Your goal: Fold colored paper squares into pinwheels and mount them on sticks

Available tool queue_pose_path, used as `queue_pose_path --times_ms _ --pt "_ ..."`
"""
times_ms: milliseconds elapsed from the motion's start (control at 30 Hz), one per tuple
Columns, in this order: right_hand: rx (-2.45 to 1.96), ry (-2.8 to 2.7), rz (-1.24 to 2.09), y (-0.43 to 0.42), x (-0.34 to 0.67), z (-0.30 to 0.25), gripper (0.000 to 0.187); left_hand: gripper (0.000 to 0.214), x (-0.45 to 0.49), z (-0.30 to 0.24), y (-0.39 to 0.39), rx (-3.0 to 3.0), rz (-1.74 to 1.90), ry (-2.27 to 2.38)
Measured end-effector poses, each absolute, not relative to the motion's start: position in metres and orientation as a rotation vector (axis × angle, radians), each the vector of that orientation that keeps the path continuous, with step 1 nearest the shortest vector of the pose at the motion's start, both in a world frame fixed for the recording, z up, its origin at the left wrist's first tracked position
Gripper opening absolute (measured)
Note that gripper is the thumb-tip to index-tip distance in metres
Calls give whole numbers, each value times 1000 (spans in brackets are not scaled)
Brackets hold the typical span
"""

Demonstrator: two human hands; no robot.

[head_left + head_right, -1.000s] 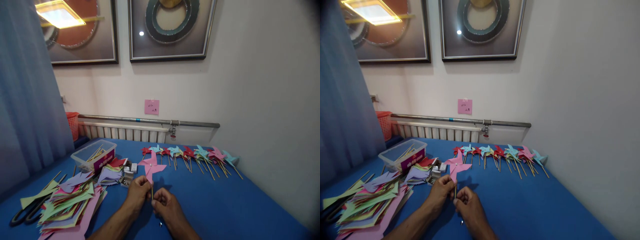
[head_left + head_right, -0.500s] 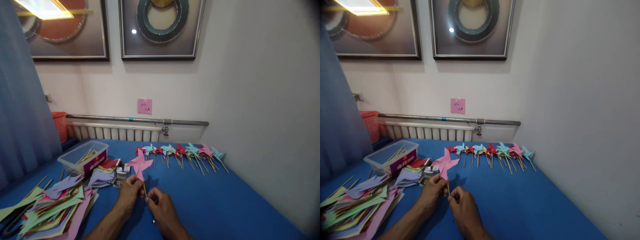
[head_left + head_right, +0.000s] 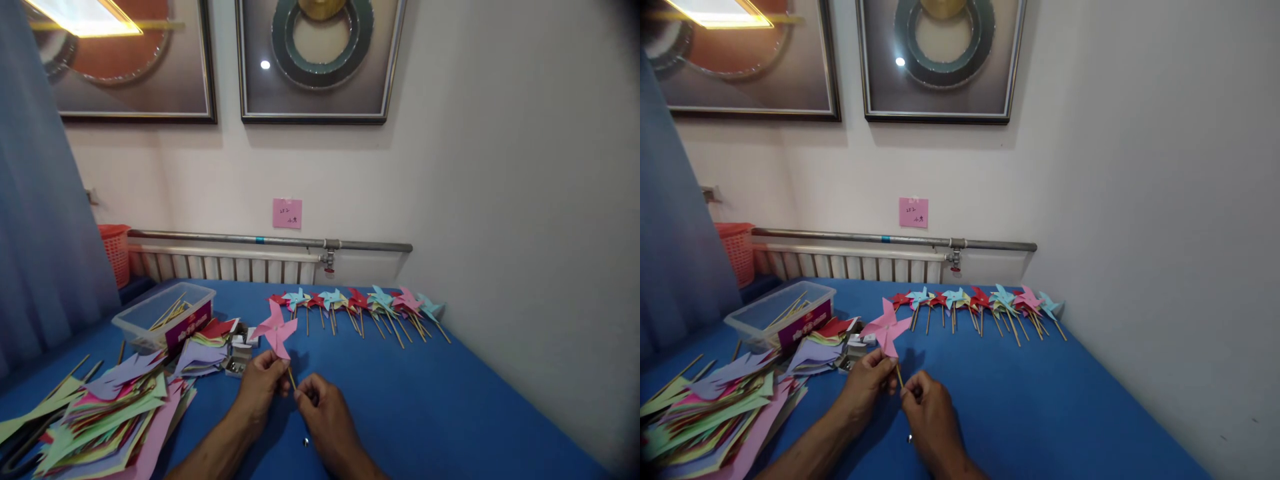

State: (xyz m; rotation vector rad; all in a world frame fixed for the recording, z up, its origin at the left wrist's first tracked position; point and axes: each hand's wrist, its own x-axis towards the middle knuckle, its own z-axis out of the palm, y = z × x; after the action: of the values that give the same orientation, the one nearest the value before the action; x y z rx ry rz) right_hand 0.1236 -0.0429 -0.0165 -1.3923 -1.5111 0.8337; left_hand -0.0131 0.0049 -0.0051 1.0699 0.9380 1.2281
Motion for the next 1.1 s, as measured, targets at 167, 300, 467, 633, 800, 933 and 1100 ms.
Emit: queue_pose_path --times_ms 167,300,467,633,800,933,1100 --pt "-1471 -1489 792 -41 127 -17 12 49 -11 -12 5 1091 1136 942" --pt "-1489 -1503 763 -43 126 -19 11 51 -9 -15 5 1120 1107 948" --pt "-1533 -1494 724 -38 130 -24 12 51 -11 -13 6 1154 1080 1006" --pt "-1680 -1478 564 -10 175 -11 16 48 -12 -13 8 1173 1038 1098" --pt "-2055 -1353 253 20 257 20 23 46 -11 -18 10 1186 1034 1105" --pt "-2240 -1223 137 33 303 28 29 42 -11 -23 11 1212 1019 1108" --pt "-2341 -1184 62 43 316 21 31 40 -9 -27 12 1222 1008 1101"
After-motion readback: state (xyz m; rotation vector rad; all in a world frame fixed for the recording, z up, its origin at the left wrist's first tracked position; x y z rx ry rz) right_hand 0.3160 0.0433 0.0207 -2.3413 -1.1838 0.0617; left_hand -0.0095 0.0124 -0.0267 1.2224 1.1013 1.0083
